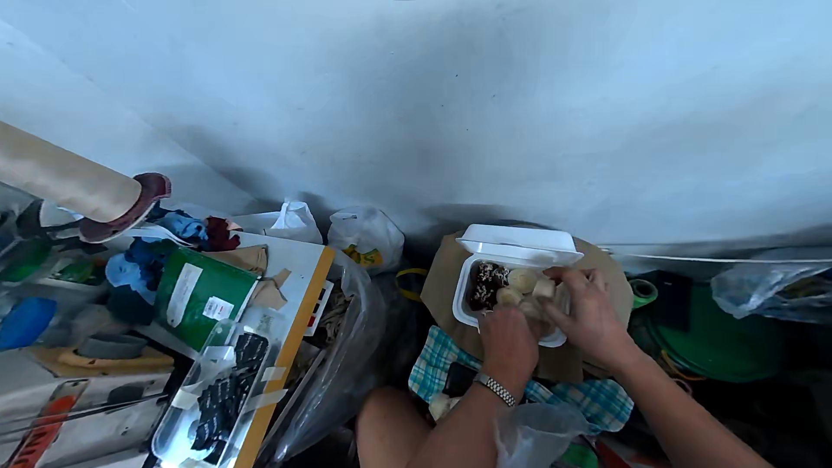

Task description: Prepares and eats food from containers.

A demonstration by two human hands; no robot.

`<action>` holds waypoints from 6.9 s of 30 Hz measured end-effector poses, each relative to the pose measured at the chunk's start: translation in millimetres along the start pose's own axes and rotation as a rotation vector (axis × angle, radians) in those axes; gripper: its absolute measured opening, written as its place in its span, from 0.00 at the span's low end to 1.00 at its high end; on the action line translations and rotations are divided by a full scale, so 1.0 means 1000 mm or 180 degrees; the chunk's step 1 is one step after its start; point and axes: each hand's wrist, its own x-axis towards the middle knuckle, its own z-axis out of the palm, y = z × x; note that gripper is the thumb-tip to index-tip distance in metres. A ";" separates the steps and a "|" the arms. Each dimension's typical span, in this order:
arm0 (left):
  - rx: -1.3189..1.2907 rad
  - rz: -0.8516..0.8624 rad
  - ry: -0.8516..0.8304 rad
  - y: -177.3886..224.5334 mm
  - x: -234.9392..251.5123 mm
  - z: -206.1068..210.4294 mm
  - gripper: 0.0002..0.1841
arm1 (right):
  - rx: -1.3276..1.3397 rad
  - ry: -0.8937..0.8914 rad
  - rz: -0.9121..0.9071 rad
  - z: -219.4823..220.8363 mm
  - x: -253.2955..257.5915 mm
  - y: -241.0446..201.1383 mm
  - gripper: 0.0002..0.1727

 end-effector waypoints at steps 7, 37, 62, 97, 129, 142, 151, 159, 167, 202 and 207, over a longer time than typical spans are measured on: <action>-0.0550 0.0102 0.0119 -0.013 -0.003 -0.002 0.25 | 0.0977 0.0622 0.0469 -0.005 -0.021 -0.009 0.28; -0.4530 0.2741 -0.1181 -0.176 -0.132 -0.032 0.25 | 0.1038 -0.3376 0.0287 -0.069 -0.151 -0.095 0.20; -0.5364 0.1834 -0.0568 -0.178 -0.184 -0.010 0.22 | 0.2308 -0.1761 -0.0858 -0.027 -0.182 -0.147 0.31; -0.0795 0.1380 0.1778 -0.162 -0.221 0.003 0.21 | 0.2056 -0.1076 0.1201 -0.007 -0.192 -0.153 0.07; -0.3009 0.1120 0.0433 -0.162 -0.226 0.017 0.23 | 0.0953 -0.0681 0.1661 0.002 -0.177 -0.075 0.13; -0.3394 0.1302 0.0260 -0.155 -0.260 -0.013 0.15 | 0.3070 -0.1948 0.1592 0.059 -0.193 -0.108 0.37; -0.2945 0.0967 0.0484 -0.172 -0.261 -0.008 0.16 | 0.1527 -0.1933 0.0782 0.059 -0.186 -0.143 0.50; -0.3453 0.0720 0.0923 -0.179 -0.245 -0.007 0.11 | 0.0804 -0.1100 0.0883 0.053 -0.182 -0.094 0.24; -0.3680 0.0549 0.0860 -0.176 -0.243 -0.006 0.13 | -0.0551 -0.1685 0.0860 0.066 -0.159 -0.068 0.37; -0.3304 0.1010 0.0771 -0.187 -0.271 -0.016 0.11 | -0.0823 0.0333 -0.0586 0.056 -0.064 -0.056 0.13; -0.3303 0.1124 0.0822 -0.187 -0.263 -0.013 0.11 | -0.1148 0.0437 -0.1027 0.065 -0.068 -0.037 0.13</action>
